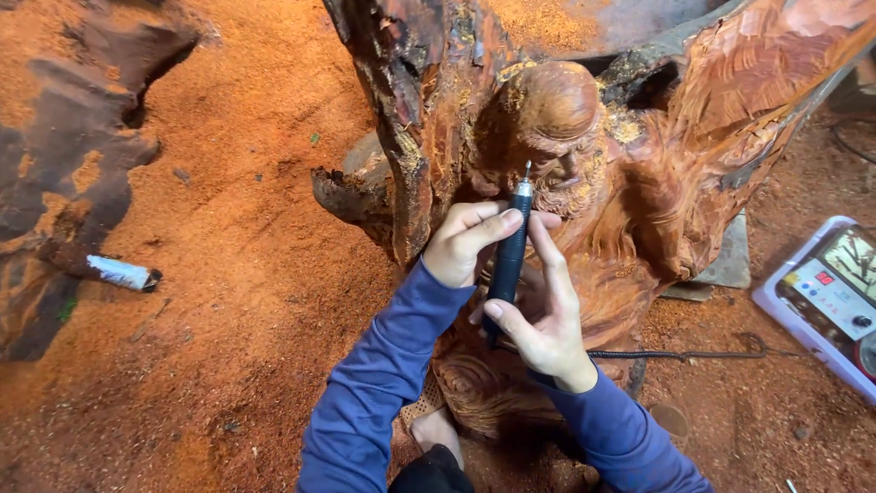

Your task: Using a handheld rotary tool to carve intricate details into a large wooden sculpture

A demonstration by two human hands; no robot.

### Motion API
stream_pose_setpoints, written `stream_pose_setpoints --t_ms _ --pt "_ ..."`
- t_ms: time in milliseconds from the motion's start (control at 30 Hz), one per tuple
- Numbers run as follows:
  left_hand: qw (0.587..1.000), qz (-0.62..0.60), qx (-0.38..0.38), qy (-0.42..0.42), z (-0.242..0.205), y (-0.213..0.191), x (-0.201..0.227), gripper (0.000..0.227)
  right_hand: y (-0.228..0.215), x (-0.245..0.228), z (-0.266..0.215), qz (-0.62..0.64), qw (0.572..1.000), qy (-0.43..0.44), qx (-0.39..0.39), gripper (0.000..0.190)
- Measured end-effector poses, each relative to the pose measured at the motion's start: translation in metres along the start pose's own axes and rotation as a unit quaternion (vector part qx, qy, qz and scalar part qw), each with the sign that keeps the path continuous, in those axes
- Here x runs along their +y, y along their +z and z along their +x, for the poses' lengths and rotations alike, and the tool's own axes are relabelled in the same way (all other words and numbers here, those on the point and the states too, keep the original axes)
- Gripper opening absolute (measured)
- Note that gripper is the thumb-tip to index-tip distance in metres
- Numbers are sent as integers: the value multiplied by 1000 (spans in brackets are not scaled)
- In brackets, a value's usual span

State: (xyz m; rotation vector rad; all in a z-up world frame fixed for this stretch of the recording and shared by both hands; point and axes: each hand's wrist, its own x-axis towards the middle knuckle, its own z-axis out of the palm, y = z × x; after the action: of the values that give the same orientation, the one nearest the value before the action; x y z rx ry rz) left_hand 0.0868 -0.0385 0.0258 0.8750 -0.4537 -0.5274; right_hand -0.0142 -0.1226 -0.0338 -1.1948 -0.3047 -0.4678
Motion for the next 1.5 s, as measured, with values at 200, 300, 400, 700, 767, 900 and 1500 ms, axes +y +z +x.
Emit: stream_pose_setpoints --t_ms 200,300,400,700,767,900,1500 --pt "999 -12 29 -3 -1 7 11 17 6 1 5 -10 1000 -14 -3 91" --pt "999 -27 35 -7 -1 7 10 17 10 2 7 -3 1000 -15 1 92" --pt "999 -10 38 -9 -2 8 13 18 11 4 8 -8 1000 -23 2 92" --pt "992 64 -76 -80 5 -33 -7 39 12 4 2 -156 986 26 53 94" --pt "991 74 -78 -74 5 -35 -9 38 17 2 10 -10 999 -35 13 92" --pt "991 90 -82 -62 6 -36 -10 37 18 3 5 -16 999 -34 14 92" --pt "998 52 21 -24 7 -24 -12 22 12 10 5 -34 998 -42 25 92"
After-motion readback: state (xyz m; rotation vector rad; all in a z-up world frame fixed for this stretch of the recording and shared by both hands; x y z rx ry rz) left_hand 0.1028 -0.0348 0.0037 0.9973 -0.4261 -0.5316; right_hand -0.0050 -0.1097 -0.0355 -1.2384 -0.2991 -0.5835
